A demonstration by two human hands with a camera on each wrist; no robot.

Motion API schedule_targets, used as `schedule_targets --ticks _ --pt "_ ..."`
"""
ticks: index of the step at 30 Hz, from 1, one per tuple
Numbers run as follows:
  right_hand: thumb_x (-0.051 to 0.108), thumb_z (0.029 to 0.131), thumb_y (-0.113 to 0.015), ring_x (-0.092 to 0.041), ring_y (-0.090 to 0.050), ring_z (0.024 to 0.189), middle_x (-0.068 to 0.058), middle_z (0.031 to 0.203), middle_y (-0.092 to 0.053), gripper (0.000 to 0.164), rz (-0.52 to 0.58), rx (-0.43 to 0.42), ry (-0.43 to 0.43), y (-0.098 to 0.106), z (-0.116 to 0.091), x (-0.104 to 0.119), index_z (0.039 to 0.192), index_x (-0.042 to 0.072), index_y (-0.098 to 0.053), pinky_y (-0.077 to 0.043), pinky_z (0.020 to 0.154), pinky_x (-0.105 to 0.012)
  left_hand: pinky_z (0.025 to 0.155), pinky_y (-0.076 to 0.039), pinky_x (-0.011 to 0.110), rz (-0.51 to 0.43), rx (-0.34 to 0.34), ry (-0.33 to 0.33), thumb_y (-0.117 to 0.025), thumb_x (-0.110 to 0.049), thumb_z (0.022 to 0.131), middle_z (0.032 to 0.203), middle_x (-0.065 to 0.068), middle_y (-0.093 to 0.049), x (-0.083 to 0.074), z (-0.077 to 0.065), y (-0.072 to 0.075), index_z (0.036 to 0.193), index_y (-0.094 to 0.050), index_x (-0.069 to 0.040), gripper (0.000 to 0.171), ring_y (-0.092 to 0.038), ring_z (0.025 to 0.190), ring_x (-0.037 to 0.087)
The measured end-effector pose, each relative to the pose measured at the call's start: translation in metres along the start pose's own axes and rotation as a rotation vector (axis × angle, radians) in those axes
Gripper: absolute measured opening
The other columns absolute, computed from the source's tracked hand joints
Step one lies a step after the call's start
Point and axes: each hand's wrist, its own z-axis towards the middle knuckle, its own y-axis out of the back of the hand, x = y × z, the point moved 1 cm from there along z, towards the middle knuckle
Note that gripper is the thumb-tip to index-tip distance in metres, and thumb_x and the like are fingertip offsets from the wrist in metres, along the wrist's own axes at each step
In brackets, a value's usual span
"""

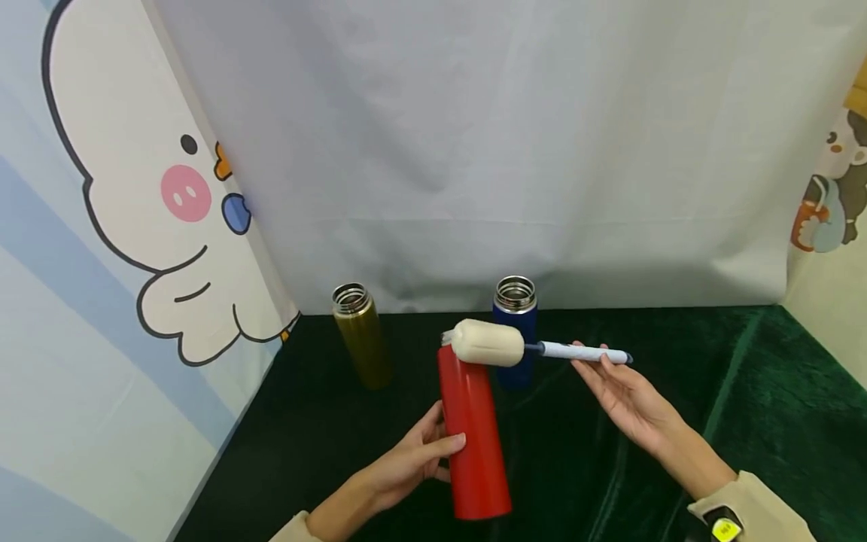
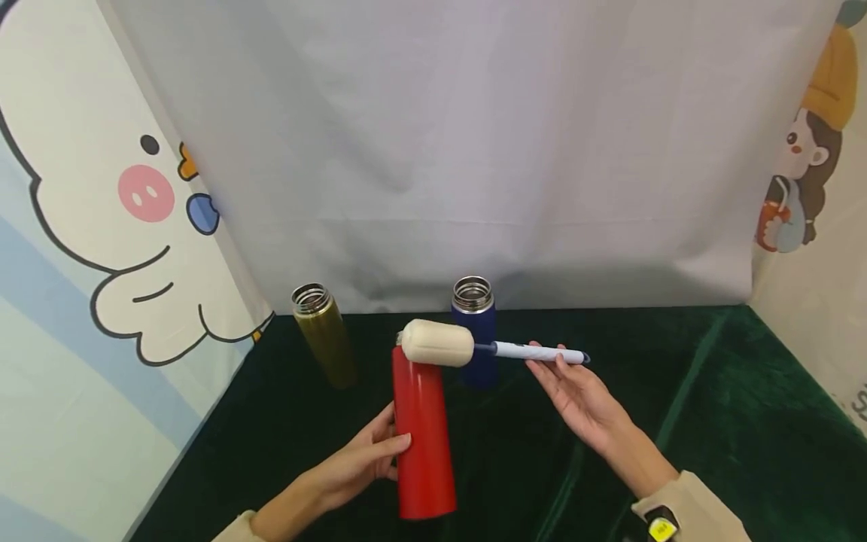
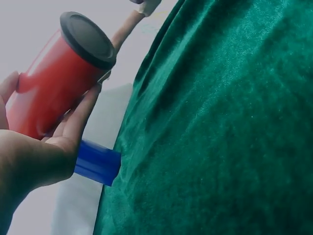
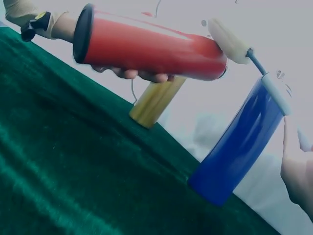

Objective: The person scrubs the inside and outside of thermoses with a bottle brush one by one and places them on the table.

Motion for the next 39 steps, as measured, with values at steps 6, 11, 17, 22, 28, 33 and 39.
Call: schedule_targets --ticks 6,11,17,22,28,33,39 --pt "0.013 0.113 -0.015 -0.027 -0.053 0.139 -0.017 0.144 -0.057 0.042 -0.163 0.03 -0.139 0.016 -0.018 0.001 0.132 0.01 -0.053 -0.034 0.124 -0.035 0.103 -0.053 0.046 -0.065 -0.037 -0.054 -0.046 -0.025 0.108 0.155 0.012 -0.04 -0.005 0.0 0.007 0.163 -0.011 -0.02 0.066 -0.058 0.129 0.021" --pt "0.011 0.113 -0.013 -0.026 -0.051 0.142 -0.018 0.147 -0.055 0.048 -0.233 0.082 -0.207 0.028 -0.027 0.002 0.137 0.006 -0.053 -0.033 0.124 -0.037 0.109 -0.05 0.049 -0.146 -0.052 -0.075 -0.044 -0.025 0.109 0.152 0.007 -0.043 -0.008 0.0 0.011 0.163 -0.012 -0.018 0.063 -0.053 0.132 0.021" --pt "0.012 0.113 -0.018 -0.025 -0.056 0.138 -0.017 0.143 -0.058 0.041 -0.237 -0.009 -0.142 0.022 -0.018 0.002 0.133 0.009 -0.053 -0.037 0.122 -0.034 0.107 -0.051 0.044 -0.121 -0.053 -0.049 -0.048 -0.024 0.108 0.151 0.008 -0.047 -0.002 0.003 0.007 0.163 -0.013 -0.018 0.066 -0.058 0.128 0.02" --pt "0.013 0.113 -0.022 -0.027 -0.058 0.135 -0.017 0.142 -0.06 0.033 -0.151 -0.029 -0.032 0.006 -0.005 0.003 0.129 0.012 -0.05 -0.037 0.121 -0.033 0.106 -0.052 0.043 -0.022 -0.055 -0.041 -0.054 -0.023 0.106 0.16 0.015 -0.039 0.002 0.004 0.004 0.164 -0.014 -0.023 0.07 -0.057 0.131 0.023" --pt "0.014 0.113 -0.025 -0.029 -0.058 0.135 -0.018 0.141 -0.06 0.028 -0.017 -0.029 0.061 -0.005 -0.001 0.001 0.125 0.01 -0.049 -0.032 0.124 -0.032 0.108 -0.052 0.047 -0.072 -0.002 -0.041 -0.054 -0.02 0.105 0.164 0.013 -0.03 0.002 0.004 0.001 0.163 -0.015 -0.026 0.071 -0.054 0.136 0.026" --pt "0.014 0.113 -0.023 -0.027 -0.057 0.136 -0.016 0.141 -0.06 0.034 -0.124 -0.053 -0.072 0.009 -0.013 0.0 0.129 0.011 -0.053 -0.033 0.124 -0.032 0.111 -0.05 0.048 -0.095 -0.011 -0.063 -0.052 -0.017 0.106 0.165 0.012 -0.026 -0.001 0.003 0.005 0.164 -0.015 -0.021 0.068 -0.052 0.136 0.024" --pt "0.011 0.113 -0.014 -0.024 -0.052 0.141 -0.016 0.145 -0.056 0.047 -0.3 0.079 -0.235 0.029 -0.028 0.002 0.135 0.005 -0.055 -0.034 0.123 -0.036 0.112 -0.048 0.049 -0.14 -0.006 -0.087 -0.045 -0.02 0.109 0.156 0.008 -0.035 -0.007 0.001 0.009 0.164 -0.012 -0.017 0.064 -0.053 0.133 0.021"
